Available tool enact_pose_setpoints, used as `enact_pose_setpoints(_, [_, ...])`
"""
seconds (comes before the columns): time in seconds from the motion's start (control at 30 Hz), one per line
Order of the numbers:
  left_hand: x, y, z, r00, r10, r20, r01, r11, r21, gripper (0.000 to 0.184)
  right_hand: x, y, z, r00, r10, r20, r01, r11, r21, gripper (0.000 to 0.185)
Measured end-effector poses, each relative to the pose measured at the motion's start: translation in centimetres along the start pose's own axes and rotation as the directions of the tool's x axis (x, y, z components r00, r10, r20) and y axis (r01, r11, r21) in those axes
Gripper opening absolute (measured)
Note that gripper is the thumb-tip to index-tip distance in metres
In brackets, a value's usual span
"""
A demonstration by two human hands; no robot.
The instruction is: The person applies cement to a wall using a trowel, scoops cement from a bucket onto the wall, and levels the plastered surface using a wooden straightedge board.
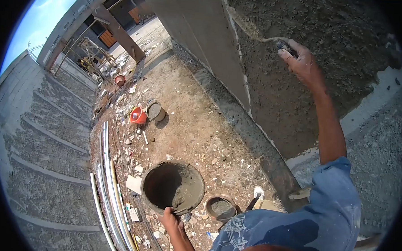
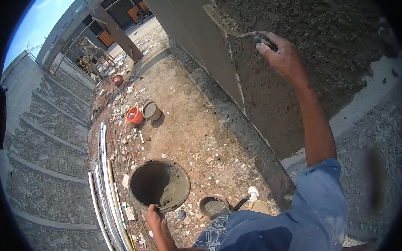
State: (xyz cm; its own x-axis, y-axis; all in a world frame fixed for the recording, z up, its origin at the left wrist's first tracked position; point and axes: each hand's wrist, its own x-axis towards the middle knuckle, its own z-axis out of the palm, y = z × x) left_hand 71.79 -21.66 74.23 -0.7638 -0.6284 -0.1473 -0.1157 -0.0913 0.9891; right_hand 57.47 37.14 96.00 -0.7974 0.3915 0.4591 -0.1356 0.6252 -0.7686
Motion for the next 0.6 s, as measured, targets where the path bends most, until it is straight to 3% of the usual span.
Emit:
enact_pose_setpoints(0.03, [-0.1,-0.5,0.5,1.0,0.02,0.019,-0.02,0.999,-0.041,0.022,-2.3,-2.2,0.0,0.998,-0.064,0.016,0.065,0.995,-0.074,0.045])
enact_pose_setpoints(0.07, [-0.1,-0.9,1.3,0.998,0.045,0.041,-0.041,0.995,-0.093,0.026,-4.5,-3.9,0.1,0.99,-0.031,0.137,0.045,0.994,-0.101,0.044])
enact_pose_setpoints(0.1, [-0.6,-0.7,2.2,0.991,0.08,0.108,-0.063,0.986,-0.155,0.042,-6.8,-5.4,0.7,0.969,0.004,0.248,0.031,0.991,-0.133,0.044])
enact_pose_setpoints(0.13, [-0.8,-0.6,2.2,0.988,0.069,0.135,-0.053,0.991,-0.123,0.047,-9.0,-6.5,1.6,0.928,0.006,0.373,0.087,0.969,-0.231,0.042])
enact_pose_setpoints(0.2, [-1.2,-0.3,3.5,0.974,0.075,0.214,-0.05,0.991,-0.123,0.057,-13.5,-7.0,4.8,0.811,-0.153,0.565,0.364,0.888,-0.282,0.048])
enact_pose_setpoints(0.27, [-4.5,2.8,5.0,0.939,0.009,0.343,0.084,0.963,-0.256,0.074,-17.6,-8.8,8.6,0.646,-0.141,0.75,0.549,0.769,-0.328,0.043])
enact_pose_setpoints(0.33, [-4.8,1.8,5.5,0.9,0.149,0.41,-0.039,0.964,-0.265,0.075,-21.7,-10.5,13.1,0.629,-0.129,0.767,0.591,0.721,-0.363,0.032])
enact_pose_setpoints(0.4, [-6.4,2.1,4.8,0.872,0.187,0.452,-0.088,0.969,-0.231,0.078,-26.8,-10.8,18.3,0.602,-0.377,0.704,0.751,0.565,-0.34,0.015])
enact_pose_setpoints(0.43, [-6.4,1.3,4.5,0.878,0.202,0.434,-0.102,0.965,-0.243,0.079,-29.7,-12.3,20.3,0.617,-0.311,0.723,0.714,0.608,-0.347,0.014])
enact_pose_setpoints(0.47, [-6.0,0.5,4.2,0.885,0.219,0.41,-0.119,0.959,-0.257,0.08,-31.3,-15.0,19.6,0.471,-0.367,0.802,0.807,0.546,-0.224,0.013])
enact_pose_setpoints(0.5, [-5.8,0.4,3.2,0.886,0.228,0.403,-0.1,0.945,-0.313,0.079,-32.7,-17.0,19.2,0.399,-0.452,0.798,0.832,0.543,-0.109,0.015])
enact_pose_setpoints(0.6, [-5.7,1.2,-1.3,0.892,0.221,0.395,-0.071,0.931,-0.359,0.08,-33.2,-19.8,19.9,0.408,-0.502,0.763,0.879,0.442,-0.179,0.017])
